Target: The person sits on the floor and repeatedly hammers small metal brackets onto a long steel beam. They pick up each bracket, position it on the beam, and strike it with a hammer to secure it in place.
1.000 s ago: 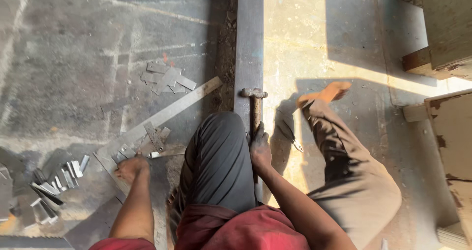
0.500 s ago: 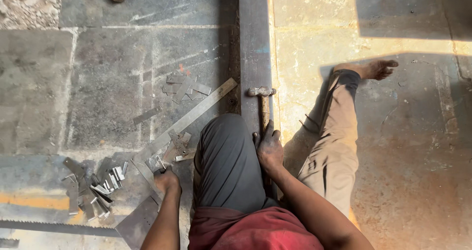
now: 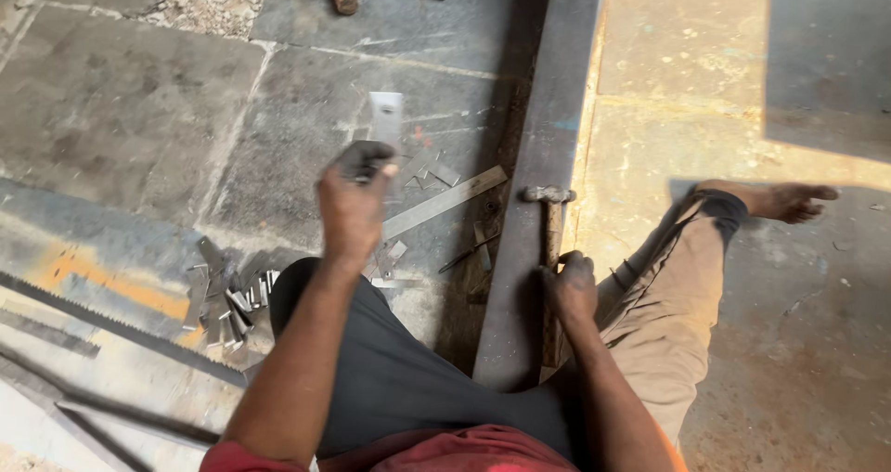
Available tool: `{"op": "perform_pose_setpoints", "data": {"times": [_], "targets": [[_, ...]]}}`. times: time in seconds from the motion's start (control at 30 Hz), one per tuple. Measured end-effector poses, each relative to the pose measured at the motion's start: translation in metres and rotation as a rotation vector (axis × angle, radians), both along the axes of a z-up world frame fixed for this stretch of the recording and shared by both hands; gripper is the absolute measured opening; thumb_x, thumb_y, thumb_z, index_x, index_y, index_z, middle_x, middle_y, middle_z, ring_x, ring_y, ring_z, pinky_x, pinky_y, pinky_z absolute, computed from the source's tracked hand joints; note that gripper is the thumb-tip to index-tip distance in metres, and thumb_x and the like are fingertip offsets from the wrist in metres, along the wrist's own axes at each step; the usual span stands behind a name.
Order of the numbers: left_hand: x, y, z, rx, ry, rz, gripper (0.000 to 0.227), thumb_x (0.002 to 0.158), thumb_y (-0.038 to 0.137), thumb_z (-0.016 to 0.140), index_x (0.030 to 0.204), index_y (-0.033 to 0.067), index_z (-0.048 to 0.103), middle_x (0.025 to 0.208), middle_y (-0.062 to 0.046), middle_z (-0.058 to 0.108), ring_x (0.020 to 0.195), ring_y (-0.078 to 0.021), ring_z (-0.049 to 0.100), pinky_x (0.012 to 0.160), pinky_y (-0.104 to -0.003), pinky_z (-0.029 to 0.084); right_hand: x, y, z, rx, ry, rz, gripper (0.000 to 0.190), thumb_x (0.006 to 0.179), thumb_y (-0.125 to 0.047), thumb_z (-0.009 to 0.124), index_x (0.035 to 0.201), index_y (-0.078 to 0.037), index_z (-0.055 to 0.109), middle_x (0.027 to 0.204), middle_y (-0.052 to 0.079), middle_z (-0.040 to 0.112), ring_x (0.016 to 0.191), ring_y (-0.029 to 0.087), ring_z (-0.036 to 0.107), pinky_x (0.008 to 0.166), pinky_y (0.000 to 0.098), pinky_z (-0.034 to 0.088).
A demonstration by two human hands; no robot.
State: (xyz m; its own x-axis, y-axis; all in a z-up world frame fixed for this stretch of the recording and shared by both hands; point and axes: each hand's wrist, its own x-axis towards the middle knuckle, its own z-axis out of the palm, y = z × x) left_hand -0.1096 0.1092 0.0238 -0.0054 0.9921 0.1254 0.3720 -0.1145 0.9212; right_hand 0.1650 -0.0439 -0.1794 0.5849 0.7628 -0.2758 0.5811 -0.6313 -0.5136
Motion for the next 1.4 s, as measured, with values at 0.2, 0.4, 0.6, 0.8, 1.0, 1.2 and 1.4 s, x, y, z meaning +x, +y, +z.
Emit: {"op": "perform_pose_setpoints", "data": {"times": [0.2, 0.4, 0.6, 0.8, 1.0, 1.2, 1.4], "targets": [[0.076, -0.059, -0.068, -0.310, 0.012, -0.170, 0.039, 0.079, 0.006, 0.083, 0.110, 0.0073, 0.060, 0.095, -0.007, 0.078, 0.087, -0.0174, 0.075, 0.073, -0.032, 0.060, 0.013, -0.013, -0.008, -0.058, -0.033, 0.112, 0.051, 0.092, -0.038, 0.069, 0.121, 0.001, 0.053, 0.104, 0.029, 0.070, 0.099, 0.048, 0.067, 0.087, 0.0534, 0.053], [0.124, -0.031, -0.155, -0.542, -0.040, -0.228, 0.036, 0.075, 0.008, 0.085, 0.109, 0.0052, 0.072, 0.096, -0.012, 0.079, 0.087, -0.0226, 0.077, 0.078, -0.035, 0.060, 0.016, -0.032, -0.020, -0.199, 0.118, 0.178, 0.048, 0.097, -0.042, 0.064, 0.113, 0.004, 0.060, 0.095, 0.029, 0.071, 0.092, 0.043, 0.071, 0.085, 0.0500, 0.054], [0.172, -0.011, -0.210, -0.269, 0.252, -0.174, 0.030, 0.076, 0.013, 0.087, 0.101, 0.0041, 0.073, 0.100, -0.017, 0.077, 0.098, -0.0346, 0.072, 0.087, -0.044, 0.056, 0.018, -0.029, 0.020, 0.049, 0.838, -0.177, 0.024, 0.094, -0.018, 0.066, 0.106, 0.003, 0.062, 0.070, 0.008, 0.062, 0.055, 0.019, 0.055, 0.049, 0.0358, 0.046], [0.204, -0.008, -0.268, -0.404, 0.370, -0.170, 0.043, 0.078, 0.018, 0.086, 0.113, 0.0010, 0.068, 0.111, -0.017, 0.075, 0.118, -0.0339, 0.065, 0.101, -0.044, 0.051, -0.004, -0.021, 0.061, 0.268, 0.686, -0.325, 0.029, 0.101, -0.031, 0.062, 0.097, -0.002, 0.058, 0.064, 0.002, 0.054, 0.049, 0.011, 0.049, 0.043, 0.0295, 0.041], [0.192, -0.007, -0.284, -0.333, 0.516, -0.111, 0.113, 0.065, 0.050, 0.096, 0.144, -0.0122, 0.045, 0.139, -0.033, 0.055, 0.136, -0.0434, 0.044, 0.104, -0.050, 0.042, 0.000, -0.022, 0.115, 0.888, 0.415, -0.015, 0.021, 0.113, -0.024, 0.053, 0.111, -0.004, 0.055, 0.083, 0.004, 0.060, 0.068, 0.010, 0.057, 0.059, 0.0277, 0.052], [0.198, 0.012, -0.277, -0.719, 0.433, -0.322, 0.082, 0.070, 0.056, 0.088, 0.120, -0.0042, 0.065, 0.116, -0.026, 0.073, 0.107, -0.0352, 0.074, 0.089, -0.042, 0.061, -0.003, -0.042, 0.092, 1.048, 0.199, 0.050, 0.046, 0.112, -0.018, 0.053, 0.150, 0.000, 0.036, 0.088, 0.009, 0.062, 0.071, 0.012, 0.057, 0.062, 0.0261, 0.047], [0.199, 0.016, -0.275, -0.717, 0.535, -0.331, 0.087, 0.070, 0.061, 0.087, 0.120, -0.0041, 0.059, 0.114, -0.027, 0.071, 0.105, -0.0368, 0.072, 0.085, -0.043, 0.060, -0.003, -0.024, 0.034, 0.316, -0.095, 0.156, 0.056, 0.104, -0.018, 0.068, 0.155, -0.004, 0.051, 0.096, 0.021, 0.074, 0.083, 0.017, 0.071, 0.071, 0.0331, 0.054]]}}
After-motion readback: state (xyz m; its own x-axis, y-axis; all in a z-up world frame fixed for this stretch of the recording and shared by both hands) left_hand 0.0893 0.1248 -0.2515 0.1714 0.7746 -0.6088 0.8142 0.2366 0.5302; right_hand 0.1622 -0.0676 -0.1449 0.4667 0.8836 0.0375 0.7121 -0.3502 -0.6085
